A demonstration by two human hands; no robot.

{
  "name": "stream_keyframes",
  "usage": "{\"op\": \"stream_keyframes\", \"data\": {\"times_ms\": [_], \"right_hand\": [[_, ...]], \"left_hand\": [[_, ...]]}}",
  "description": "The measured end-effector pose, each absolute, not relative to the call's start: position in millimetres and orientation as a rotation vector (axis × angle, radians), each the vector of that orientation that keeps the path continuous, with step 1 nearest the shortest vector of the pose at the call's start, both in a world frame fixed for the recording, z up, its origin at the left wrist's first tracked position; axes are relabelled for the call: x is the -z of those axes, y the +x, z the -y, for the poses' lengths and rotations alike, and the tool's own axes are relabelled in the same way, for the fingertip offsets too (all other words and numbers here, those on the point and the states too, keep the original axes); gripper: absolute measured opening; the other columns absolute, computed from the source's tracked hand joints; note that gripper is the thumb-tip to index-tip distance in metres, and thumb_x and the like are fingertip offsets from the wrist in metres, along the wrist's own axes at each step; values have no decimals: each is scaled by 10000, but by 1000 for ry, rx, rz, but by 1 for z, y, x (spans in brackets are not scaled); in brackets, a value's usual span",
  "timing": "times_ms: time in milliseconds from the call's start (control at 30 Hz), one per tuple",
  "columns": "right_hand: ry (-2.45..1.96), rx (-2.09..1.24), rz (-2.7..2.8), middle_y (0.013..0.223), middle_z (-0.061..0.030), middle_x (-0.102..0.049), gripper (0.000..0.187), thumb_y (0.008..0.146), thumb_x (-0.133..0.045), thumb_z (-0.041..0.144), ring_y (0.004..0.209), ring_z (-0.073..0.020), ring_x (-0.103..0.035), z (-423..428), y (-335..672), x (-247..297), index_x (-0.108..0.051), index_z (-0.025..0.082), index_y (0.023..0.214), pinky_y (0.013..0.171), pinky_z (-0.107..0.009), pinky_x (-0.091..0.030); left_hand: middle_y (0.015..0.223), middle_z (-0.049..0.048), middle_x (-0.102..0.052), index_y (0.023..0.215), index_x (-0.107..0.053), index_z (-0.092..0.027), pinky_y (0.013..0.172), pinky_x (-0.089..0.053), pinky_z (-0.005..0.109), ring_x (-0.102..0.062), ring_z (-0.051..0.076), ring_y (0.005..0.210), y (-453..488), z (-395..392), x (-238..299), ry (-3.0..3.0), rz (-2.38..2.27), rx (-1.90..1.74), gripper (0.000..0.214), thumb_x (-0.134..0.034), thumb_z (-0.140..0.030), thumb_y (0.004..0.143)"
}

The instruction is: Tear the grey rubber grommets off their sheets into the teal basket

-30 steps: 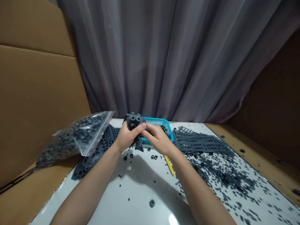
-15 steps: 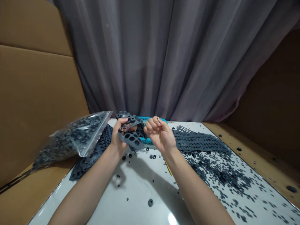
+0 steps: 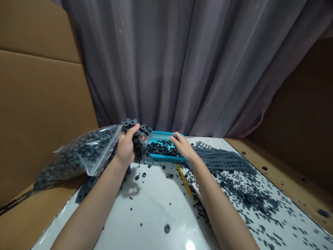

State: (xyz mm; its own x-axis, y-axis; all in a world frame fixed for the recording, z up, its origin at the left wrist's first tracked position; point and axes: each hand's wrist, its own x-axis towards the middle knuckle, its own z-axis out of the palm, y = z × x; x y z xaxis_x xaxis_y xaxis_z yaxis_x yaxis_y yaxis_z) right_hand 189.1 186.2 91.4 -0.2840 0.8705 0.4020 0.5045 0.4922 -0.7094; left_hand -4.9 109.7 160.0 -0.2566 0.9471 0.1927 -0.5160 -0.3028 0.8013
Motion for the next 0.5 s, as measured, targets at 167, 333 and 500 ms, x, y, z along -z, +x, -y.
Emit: {"op": "stream_keyframes", "data": {"times_ms": [167, 333, 500], "right_hand": [[-1407, -369, 1975, 948, -149, -559, 232, 704, -634, 367, 1034, -307, -417, -209, 218, -69, -620, 146, 777, 906, -461, -304], [-945, -341, 1986, 940, -78, -577, 269, 874, -432, 382, 928, -199, -514, -168, 200, -121, -594, 167, 878, 847, -350, -384], [-713, -418, 2226, 673, 8, -505, 259, 838, -518, 402, 637, -125, -465, -119, 171, -158, -496, 177, 713, 604, -258, -351]], "left_hand": [[488, -42, -563, 610, -531, -158, 414, -413, 192, -507, 88, 413, 4, -110, -151, 930, -789, -1663, 230, -701, -310, 584], [522, -33, -573, 627, -557, -159, 463, -457, 214, -526, 103, 450, 3, -112, -138, 1043, -832, -1618, 219, -716, -298, 569], [591, -23, -599, 670, -604, -159, 531, -463, 219, -546, 116, 532, 0, -110, -128, 1197, -849, -1593, 185, -716, -282, 589]]}}
